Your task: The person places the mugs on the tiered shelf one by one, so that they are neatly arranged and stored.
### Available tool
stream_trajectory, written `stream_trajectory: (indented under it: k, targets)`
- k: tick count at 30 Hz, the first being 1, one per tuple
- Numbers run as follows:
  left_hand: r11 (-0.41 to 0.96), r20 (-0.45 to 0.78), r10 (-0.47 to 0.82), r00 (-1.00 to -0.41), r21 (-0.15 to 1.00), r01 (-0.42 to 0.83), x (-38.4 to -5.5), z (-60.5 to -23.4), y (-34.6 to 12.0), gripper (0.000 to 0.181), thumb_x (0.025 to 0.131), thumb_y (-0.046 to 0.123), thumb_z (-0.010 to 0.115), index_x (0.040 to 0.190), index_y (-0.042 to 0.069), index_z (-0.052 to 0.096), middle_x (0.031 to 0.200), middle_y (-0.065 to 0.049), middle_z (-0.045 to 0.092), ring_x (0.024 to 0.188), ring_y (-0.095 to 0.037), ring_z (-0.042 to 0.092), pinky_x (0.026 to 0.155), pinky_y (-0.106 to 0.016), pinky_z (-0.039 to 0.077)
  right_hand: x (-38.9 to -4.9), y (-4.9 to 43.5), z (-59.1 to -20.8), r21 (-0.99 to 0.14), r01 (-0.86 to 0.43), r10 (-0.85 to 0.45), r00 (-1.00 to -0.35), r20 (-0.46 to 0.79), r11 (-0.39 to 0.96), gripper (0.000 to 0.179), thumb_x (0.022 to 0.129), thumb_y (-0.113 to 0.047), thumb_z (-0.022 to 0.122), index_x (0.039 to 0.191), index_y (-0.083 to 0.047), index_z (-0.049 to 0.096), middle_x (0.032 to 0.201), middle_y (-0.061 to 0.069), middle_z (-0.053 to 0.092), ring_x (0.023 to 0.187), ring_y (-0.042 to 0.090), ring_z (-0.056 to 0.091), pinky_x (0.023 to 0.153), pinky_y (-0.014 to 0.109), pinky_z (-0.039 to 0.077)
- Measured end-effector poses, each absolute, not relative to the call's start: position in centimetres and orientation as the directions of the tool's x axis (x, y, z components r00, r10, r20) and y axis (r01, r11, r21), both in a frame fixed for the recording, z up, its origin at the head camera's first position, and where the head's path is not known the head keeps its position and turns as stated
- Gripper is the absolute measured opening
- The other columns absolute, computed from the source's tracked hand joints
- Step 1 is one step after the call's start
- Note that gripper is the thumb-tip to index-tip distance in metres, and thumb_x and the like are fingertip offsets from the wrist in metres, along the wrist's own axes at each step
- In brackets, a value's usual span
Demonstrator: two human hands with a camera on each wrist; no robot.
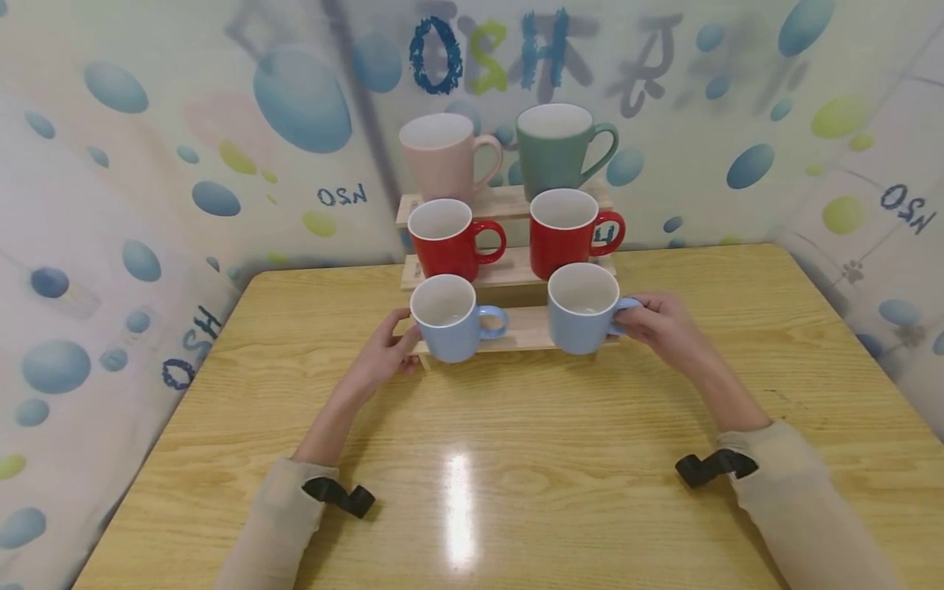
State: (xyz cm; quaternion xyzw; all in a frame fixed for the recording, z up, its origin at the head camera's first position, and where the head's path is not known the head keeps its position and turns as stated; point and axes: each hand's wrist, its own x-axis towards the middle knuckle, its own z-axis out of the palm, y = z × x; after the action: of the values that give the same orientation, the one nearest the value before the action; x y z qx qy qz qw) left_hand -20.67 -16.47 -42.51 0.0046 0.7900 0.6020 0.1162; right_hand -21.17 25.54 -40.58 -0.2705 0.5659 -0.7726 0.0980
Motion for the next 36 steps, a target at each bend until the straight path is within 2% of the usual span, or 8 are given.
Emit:
stream_trajectory:
  k: [3, 7, 8, 10, 13, 19, 28, 36]
  targets:
    - [0.281, -0.175, 0.143, -0.974, 0.951, -0.13, -20.7, -42.5, -16.5, 0.05, 0.107, 0.03, 0.055, 0.151, 0.015, 0.038, 0.124, -0.018, 0.061, 0.07, -0.017, 0.057, 0.062, -0.027, 0.049, -21.3, 25.1, -40.5, -0.929, -0.162, -0.466, -0.828, 0.311, -0.331, 0.038, 0.095, 0.019, 0.034, 0.081, 0.006, 0.067, 0.081, 0.004, 0.065, 0.079, 0.013, 0.067, 0.081, 0.026, 0.057]
    - [0.272, -0.181, 0.138, -0.974, 0.952, -0.138, -20.6, -42.4, -16.5, 0.05, 0.107, 0.03, 0.054, 0.151, 0.015, 0.037, 0.125, -0.019, 0.061, 0.071, -0.017, 0.057, 0.062, -0.027, 0.049, -21.6, 24.6, -40.3, -0.939, -0.174, -0.465, -0.832, 0.302, -0.297, 0.033, 0.093, 0.018, 0.035, 0.071, 0.006, 0.055, 0.065, 0.006, 0.046, 0.064, 0.013, 0.053, 0.072, 0.019, 0.055]
    - [0.271, -0.182, 0.135, -0.974, 0.952, -0.141, -20.6, -42.4, -16.5, 0.049, 0.107, 0.03, 0.054, 0.151, 0.016, 0.037, 0.124, -0.018, 0.061, 0.071, -0.017, 0.057, 0.062, -0.026, 0.049, -21.6, 24.4, -40.3, -0.941, -0.181, -0.466, -0.832, 0.301, -0.286, 0.032, 0.093, 0.018, 0.035, 0.069, 0.006, 0.052, 0.063, 0.007, 0.04, 0.06, 0.014, 0.047, 0.066, 0.016, 0.052]
    - [0.269, -0.183, 0.134, -0.974, 0.952, -0.142, -20.6, -42.4, -16.5, 0.049, 0.107, 0.03, 0.054, 0.151, 0.016, 0.038, 0.124, -0.018, 0.061, 0.072, -0.017, 0.057, 0.063, -0.027, 0.049, -21.7, 24.3, -40.2, -0.945, -0.19, -0.468, -0.832, 0.299, -0.266, 0.031, 0.092, 0.017, 0.036, 0.067, 0.005, 0.048, 0.062, 0.009, 0.032, 0.057, 0.019, 0.034, 0.054, 0.021, 0.04]
    - [0.279, -0.185, 0.131, -0.974, 0.95, -0.142, -20.6, -42.4, -16.5, 0.049, 0.107, 0.031, 0.054, 0.15, 0.017, 0.038, 0.124, -0.018, 0.061, 0.072, -0.017, 0.057, 0.063, -0.027, 0.05, -21.8, 24.1, -40.0, -0.95, -0.21, -0.47, -0.831, 0.298, -0.232, 0.031, 0.092, 0.017, 0.036, 0.065, 0.004, 0.043, 0.061, 0.01, 0.028, 0.055, 0.023, 0.024, 0.053, 0.032, 0.024]
    - [0.274, -0.19, 0.129, -0.973, 0.95, -0.149, -20.6, -42.4, -16.5, 0.05, 0.106, 0.032, 0.055, 0.151, 0.017, 0.038, 0.123, -0.018, 0.061, 0.071, -0.017, 0.057, 0.063, -0.026, 0.049, -21.8, 23.9, -39.8, -0.959, -0.228, -0.468, -0.838, 0.281, -0.169, 0.031, 0.092, 0.016, 0.038, 0.064, 0.002, 0.039, 0.059, 0.01, 0.029, 0.054, 0.025, 0.023, 0.055, 0.037, 0.018]
    - [0.261, -0.157, 0.17, -0.973, 0.959, -0.109, -20.5, -42.4, -16.6, 0.05, 0.108, 0.029, 0.052, 0.152, 0.013, 0.036, 0.126, -0.02, 0.057, 0.071, -0.017, 0.055, 0.062, -0.028, 0.048, -21.6, 23.9, -39.4, -0.974, -0.194, -0.461, -0.858, 0.226, -0.116, 0.03, 0.091, 0.015, 0.04, 0.064, 0.002, 0.038, 0.06, 0.01, 0.031, 0.055, 0.025, 0.025, 0.059, 0.038, 0.02]
    - [0.257, -0.147, 0.166, -0.975, 0.961, -0.101, -20.5, -42.6, -16.5, 0.046, 0.107, 0.03, 0.053, 0.149, 0.013, 0.039, 0.123, -0.019, 0.059, 0.07, -0.016, 0.055, 0.061, -0.026, 0.048, -21.4, 24.3, -39.5, -0.975, -0.217, -0.449, -0.866, 0.219, -0.055, 0.031, 0.093, 0.014, 0.042, 0.065, 0.002, 0.039, 0.06, 0.01, 0.034, 0.056, 0.025, 0.03, 0.061, 0.04, 0.023]
